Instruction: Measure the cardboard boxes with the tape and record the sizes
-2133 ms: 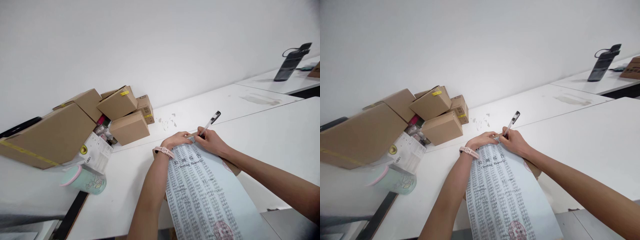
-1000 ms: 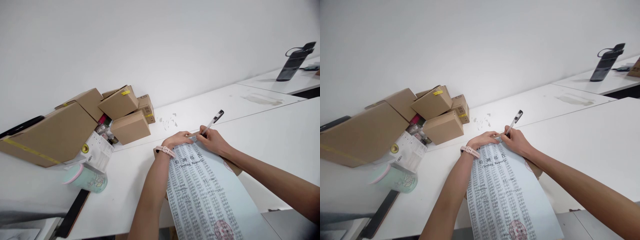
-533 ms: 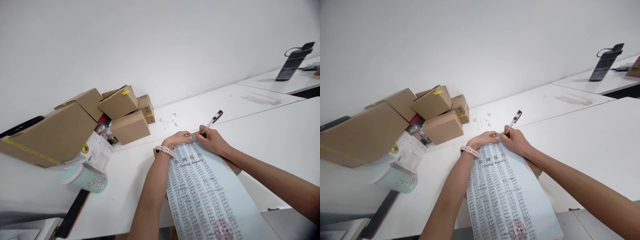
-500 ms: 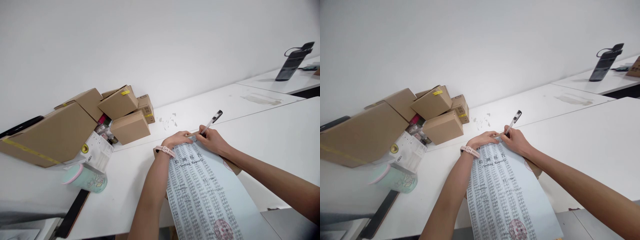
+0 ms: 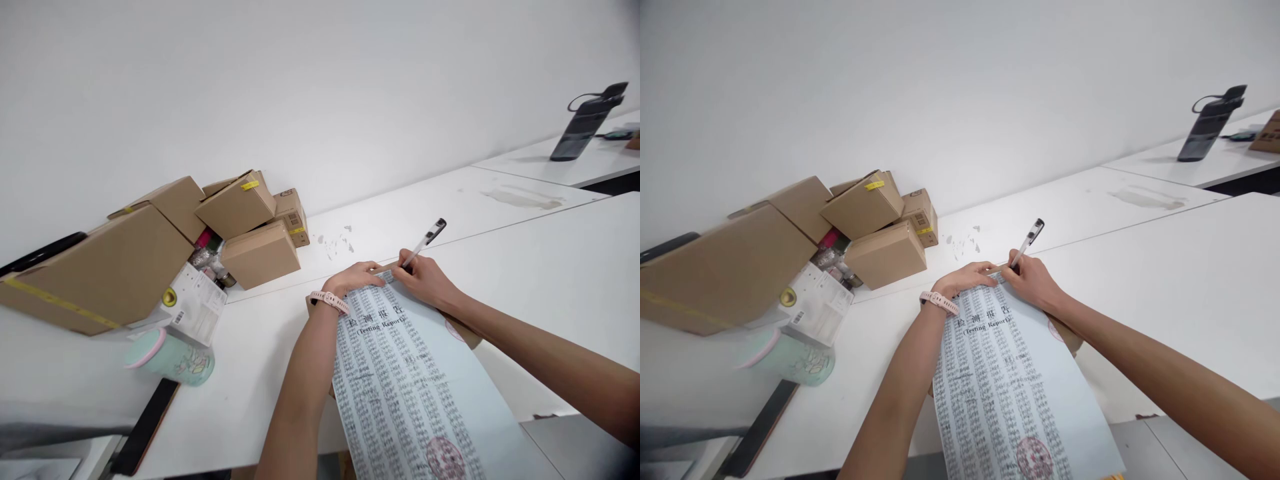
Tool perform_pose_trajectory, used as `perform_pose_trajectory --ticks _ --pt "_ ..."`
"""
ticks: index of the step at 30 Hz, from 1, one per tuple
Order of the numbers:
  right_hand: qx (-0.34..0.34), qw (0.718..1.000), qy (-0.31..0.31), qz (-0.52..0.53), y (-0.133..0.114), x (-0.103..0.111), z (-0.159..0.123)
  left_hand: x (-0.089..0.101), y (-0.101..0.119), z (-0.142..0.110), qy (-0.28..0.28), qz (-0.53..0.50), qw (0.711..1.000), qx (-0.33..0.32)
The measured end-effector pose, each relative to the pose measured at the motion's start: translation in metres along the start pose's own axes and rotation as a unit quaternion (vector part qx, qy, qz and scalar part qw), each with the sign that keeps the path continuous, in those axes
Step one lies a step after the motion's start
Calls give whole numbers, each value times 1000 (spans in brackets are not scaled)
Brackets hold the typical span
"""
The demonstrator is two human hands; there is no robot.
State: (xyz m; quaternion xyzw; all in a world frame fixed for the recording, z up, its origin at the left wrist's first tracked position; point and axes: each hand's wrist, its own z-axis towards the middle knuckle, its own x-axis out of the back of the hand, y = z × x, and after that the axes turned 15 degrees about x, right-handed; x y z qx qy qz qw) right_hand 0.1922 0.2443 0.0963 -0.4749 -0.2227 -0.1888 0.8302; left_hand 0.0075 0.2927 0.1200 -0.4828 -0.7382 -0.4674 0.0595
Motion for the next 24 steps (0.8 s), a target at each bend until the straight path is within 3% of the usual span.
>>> perform_pose_trajectory --ticks 24 --pt "-5 1000 3 -6 -1 1 0 0 -2 0 -1 3 1000 -5"
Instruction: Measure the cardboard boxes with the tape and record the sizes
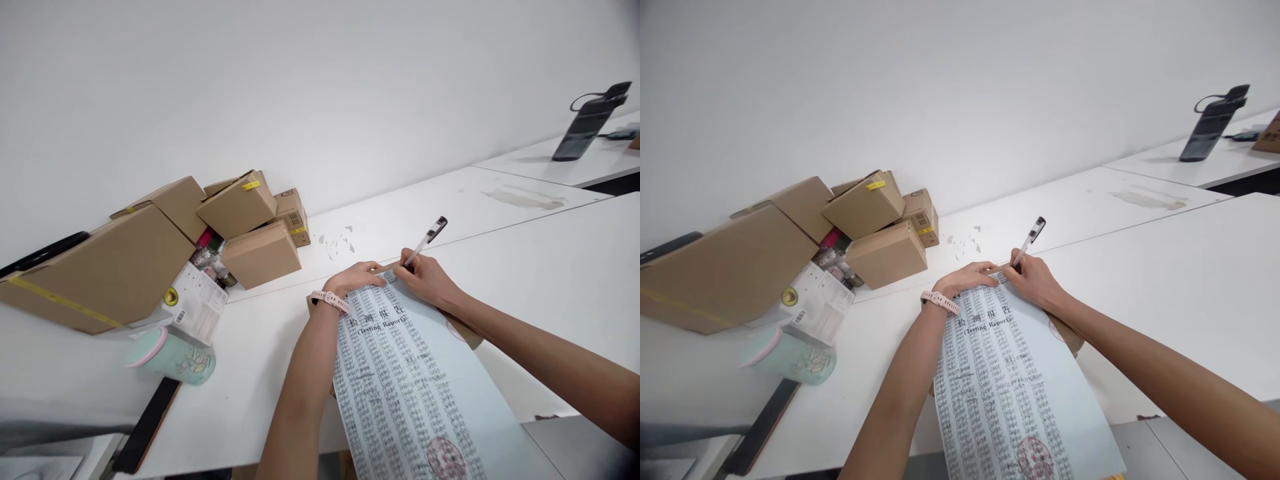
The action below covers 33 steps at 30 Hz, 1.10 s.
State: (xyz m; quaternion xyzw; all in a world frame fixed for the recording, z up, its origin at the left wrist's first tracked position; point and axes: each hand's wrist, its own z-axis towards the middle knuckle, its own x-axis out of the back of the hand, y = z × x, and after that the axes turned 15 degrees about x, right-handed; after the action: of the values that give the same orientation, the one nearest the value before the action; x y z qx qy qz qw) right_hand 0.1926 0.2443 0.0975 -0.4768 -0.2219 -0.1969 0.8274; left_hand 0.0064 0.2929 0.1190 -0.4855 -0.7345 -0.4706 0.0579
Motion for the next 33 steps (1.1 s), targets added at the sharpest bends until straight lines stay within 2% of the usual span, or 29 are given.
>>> perform_pose_trajectory --ticks 20,23,25,28,29,31,33 --pt "1 1000 11 2 -2 0 -1 -1 0 2 -6 -28 1000 3" --pt "-9 999 35 0 -2 1 0 0 0 1 -10 -33 999 1" --pt "-8 997 72 19 -4 5 -3 0 0 -2 -14 -36 999 1" --pt "11 990 137 43 -8 17 -18 1 -1 -6 -19 -37 999 -3" --pt "17 989 141 32 -9 21 -28 1 -1 -6 -18 -35 999 -4" --pt "42 994 101 -19 -13 28 -52 0 -2 -6 -11 -30 999 -6" --pt "110 991 24 -68 -16 30 -78 -1 -2 -4 -4 -22 1000 -7"
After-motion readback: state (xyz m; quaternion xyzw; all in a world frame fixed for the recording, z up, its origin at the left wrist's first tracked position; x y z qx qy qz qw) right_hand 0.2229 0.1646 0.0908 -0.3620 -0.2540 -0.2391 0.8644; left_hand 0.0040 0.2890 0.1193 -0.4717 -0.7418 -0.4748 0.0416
